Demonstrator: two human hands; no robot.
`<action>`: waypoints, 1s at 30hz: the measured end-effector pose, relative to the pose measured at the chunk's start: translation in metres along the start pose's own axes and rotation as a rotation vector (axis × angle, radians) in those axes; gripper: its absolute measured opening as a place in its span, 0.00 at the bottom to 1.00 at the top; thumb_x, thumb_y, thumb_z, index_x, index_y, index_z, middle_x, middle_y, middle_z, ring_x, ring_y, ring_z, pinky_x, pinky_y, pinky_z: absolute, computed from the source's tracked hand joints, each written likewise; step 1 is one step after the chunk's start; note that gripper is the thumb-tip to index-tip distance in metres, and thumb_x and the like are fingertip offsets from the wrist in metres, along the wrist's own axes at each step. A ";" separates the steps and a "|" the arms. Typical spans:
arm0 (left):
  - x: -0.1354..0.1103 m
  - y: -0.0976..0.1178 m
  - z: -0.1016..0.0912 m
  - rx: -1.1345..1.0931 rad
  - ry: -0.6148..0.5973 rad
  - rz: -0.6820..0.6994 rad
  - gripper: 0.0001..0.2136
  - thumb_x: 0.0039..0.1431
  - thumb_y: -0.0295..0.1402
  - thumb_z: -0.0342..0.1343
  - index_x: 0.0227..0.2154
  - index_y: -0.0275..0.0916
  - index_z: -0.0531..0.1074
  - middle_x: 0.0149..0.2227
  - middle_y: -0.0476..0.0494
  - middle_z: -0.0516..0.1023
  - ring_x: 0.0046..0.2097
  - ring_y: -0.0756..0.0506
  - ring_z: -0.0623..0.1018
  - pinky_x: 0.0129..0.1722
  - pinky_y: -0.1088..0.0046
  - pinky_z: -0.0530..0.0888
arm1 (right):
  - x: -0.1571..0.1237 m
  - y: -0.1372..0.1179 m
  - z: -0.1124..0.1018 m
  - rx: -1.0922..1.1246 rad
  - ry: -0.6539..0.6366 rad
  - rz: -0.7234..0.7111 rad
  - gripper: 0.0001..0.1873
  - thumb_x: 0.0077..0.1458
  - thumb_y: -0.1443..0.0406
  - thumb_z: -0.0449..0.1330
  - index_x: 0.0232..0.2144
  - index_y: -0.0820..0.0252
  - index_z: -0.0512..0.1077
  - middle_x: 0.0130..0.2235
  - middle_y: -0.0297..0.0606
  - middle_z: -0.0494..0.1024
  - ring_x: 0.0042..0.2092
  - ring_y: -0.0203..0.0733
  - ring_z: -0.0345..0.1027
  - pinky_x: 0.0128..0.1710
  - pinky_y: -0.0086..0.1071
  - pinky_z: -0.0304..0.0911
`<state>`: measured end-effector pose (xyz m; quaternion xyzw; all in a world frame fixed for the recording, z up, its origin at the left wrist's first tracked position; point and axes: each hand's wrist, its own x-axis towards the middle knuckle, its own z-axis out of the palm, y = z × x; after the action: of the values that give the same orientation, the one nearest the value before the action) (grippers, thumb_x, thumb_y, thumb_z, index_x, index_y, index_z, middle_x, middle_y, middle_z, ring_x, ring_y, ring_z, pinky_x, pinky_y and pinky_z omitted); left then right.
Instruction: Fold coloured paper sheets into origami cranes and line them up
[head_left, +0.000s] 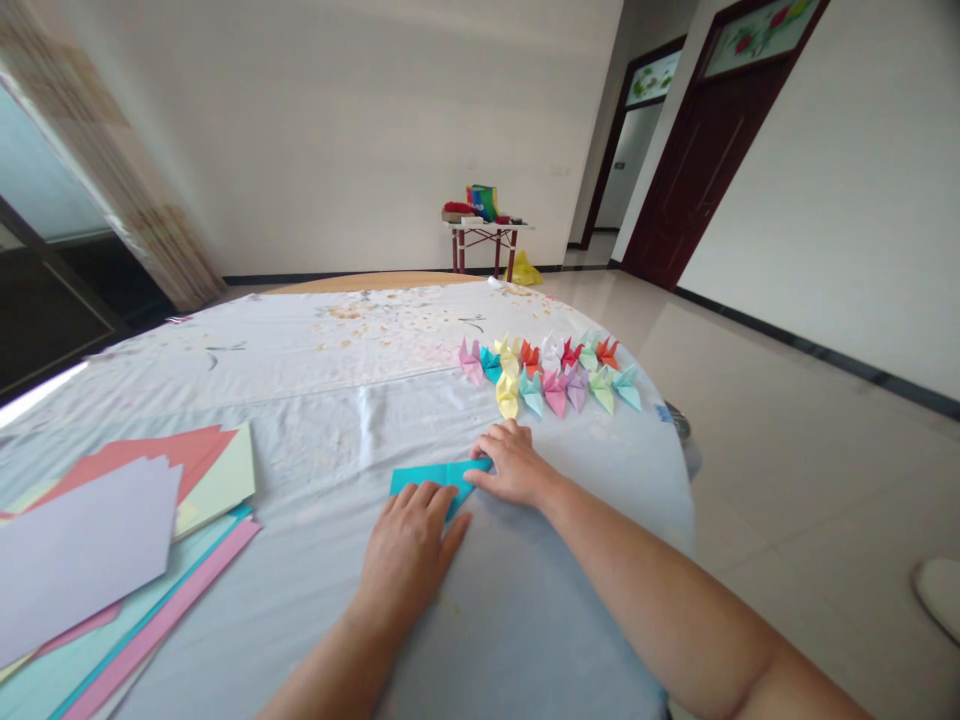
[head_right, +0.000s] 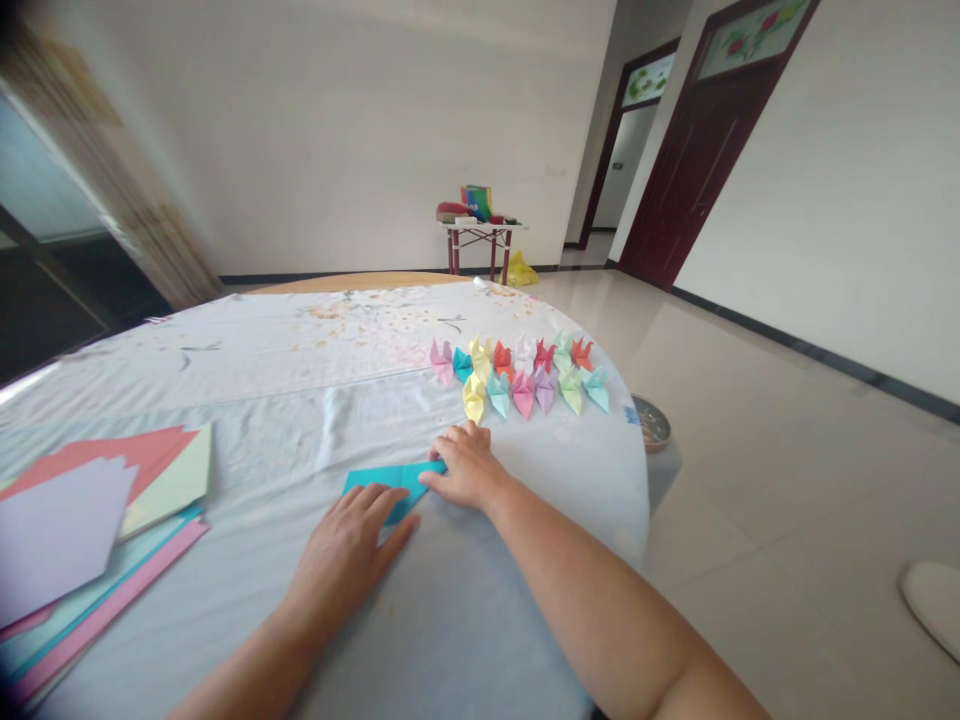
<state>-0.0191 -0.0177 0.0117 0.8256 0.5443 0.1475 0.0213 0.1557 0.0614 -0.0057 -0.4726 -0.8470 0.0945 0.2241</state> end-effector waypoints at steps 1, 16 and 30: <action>0.001 0.000 0.001 -0.001 -0.006 -0.002 0.13 0.59 0.40 0.44 0.40 0.42 0.68 0.36 0.44 0.72 0.39 0.43 0.70 0.39 0.66 0.66 | 0.001 -0.001 0.001 0.010 0.007 0.002 0.13 0.46 0.55 0.60 0.30 0.58 0.69 0.35 0.36 0.70 0.43 0.44 0.56 0.42 0.37 0.48; 0.008 -0.008 -0.006 -0.446 0.253 -0.339 0.10 0.55 0.37 0.47 0.36 0.40 0.68 0.29 0.48 0.74 0.30 0.47 0.73 0.32 0.70 0.69 | 0.004 -0.014 -0.020 0.882 0.008 0.035 0.23 0.54 0.50 0.49 0.46 0.58 0.62 0.45 0.39 0.70 0.47 0.40 0.61 0.49 0.36 0.54; 0.023 -0.030 0.015 -0.883 0.042 -0.748 0.26 0.42 0.47 0.56 0.42 0.37 0.60 0.16 0.53 0.72 0.15 0.49 0.66 0.14 0.75 0.61 | 0.010 0.005 -0.001 0.627 -0.050 0.135 0.25 0.45 0.59 0.61 0.47 0.56 0.64 0.30 0.30 0.70 0.30 0.32 0.63 0.30 0.25 0.59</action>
<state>-0.0338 0.0171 -0.0032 0.4866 0.6863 0.3596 0.4036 0.1558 0.0727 -0.0038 -0.4333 -0.7486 0.3769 0.3313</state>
